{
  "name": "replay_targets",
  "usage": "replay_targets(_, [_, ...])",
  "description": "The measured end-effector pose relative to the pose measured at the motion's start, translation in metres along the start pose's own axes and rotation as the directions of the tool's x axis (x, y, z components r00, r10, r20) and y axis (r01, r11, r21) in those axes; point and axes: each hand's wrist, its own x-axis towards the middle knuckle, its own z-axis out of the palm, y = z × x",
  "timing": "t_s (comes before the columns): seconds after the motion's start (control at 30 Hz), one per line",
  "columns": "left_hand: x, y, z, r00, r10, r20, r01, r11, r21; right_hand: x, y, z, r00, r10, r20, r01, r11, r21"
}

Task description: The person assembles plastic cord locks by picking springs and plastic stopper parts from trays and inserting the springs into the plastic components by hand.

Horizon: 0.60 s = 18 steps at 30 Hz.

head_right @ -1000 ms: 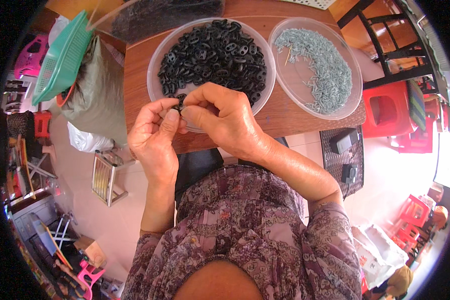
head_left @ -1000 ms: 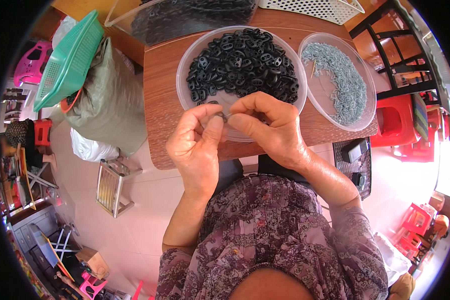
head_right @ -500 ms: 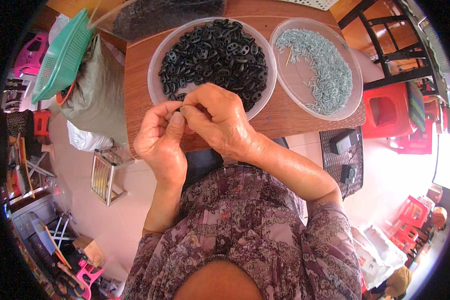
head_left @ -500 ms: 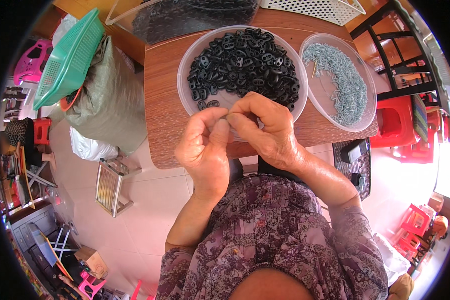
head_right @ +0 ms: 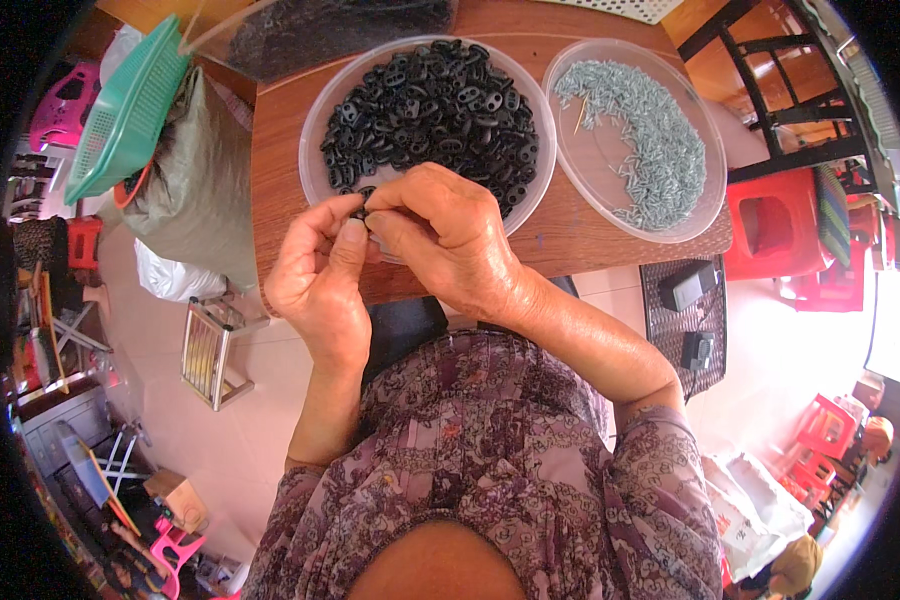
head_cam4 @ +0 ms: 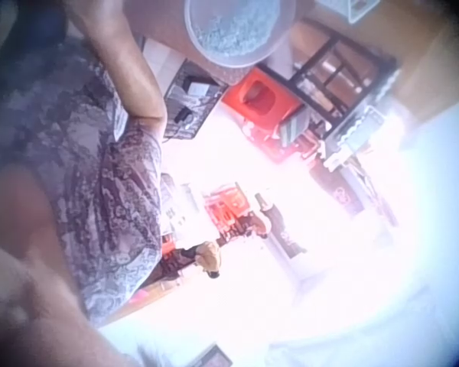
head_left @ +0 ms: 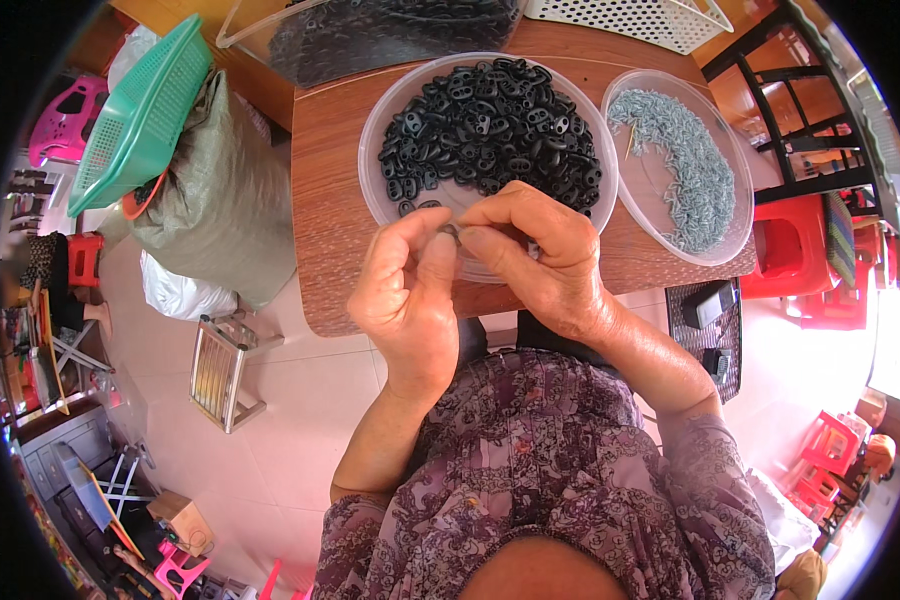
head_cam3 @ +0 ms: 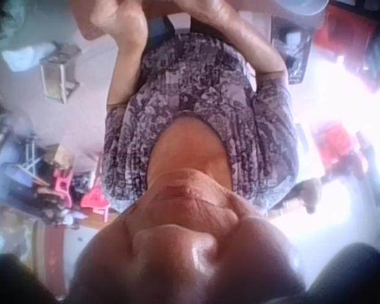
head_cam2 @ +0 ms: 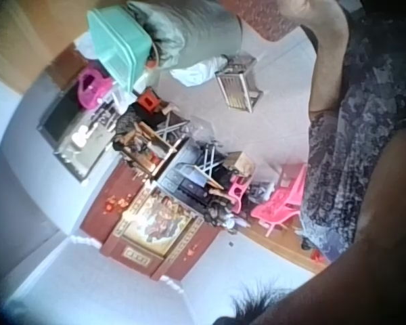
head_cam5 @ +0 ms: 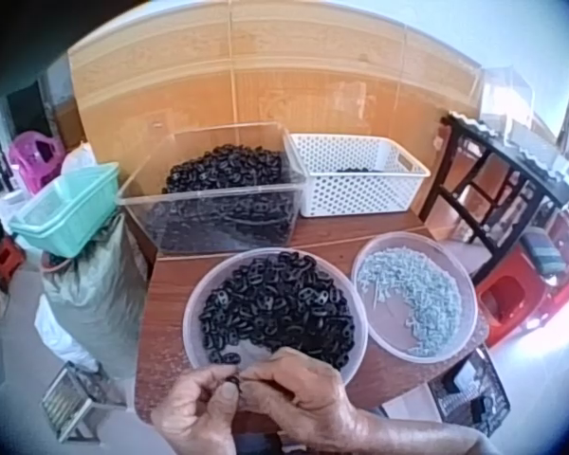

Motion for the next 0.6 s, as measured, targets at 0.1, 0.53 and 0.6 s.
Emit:
replay_targets(0.1, [-0.0001, 0.002, -0.002, 1.0, 0.025, -0.004, -0.025, 1.0, 0.015, 0.0011, -0.003, 0.0006, 1.0, -0.019, 0.014, 0.019, 1.0, -0.009])
replay_targets(0.53, [-0.0003, -0.004, 0.0003, 0.998, 0.045, -0.041, -0.045, 0.999, -0.001, 0.0028, 0.0034, 0.0045, 0.993, -0.099, 0.059, 0.101, 0.994, -0.031])
replay_targets(0.6, [0.0, -0.0042, -0.0001, 0.997, 0.062, -0.045, -0.062, 0.998, 0.015, 0.0035, 0.0033, 0.0047, 0.993, -0.097, 0.061, 0.099, 0.995, -0.033])
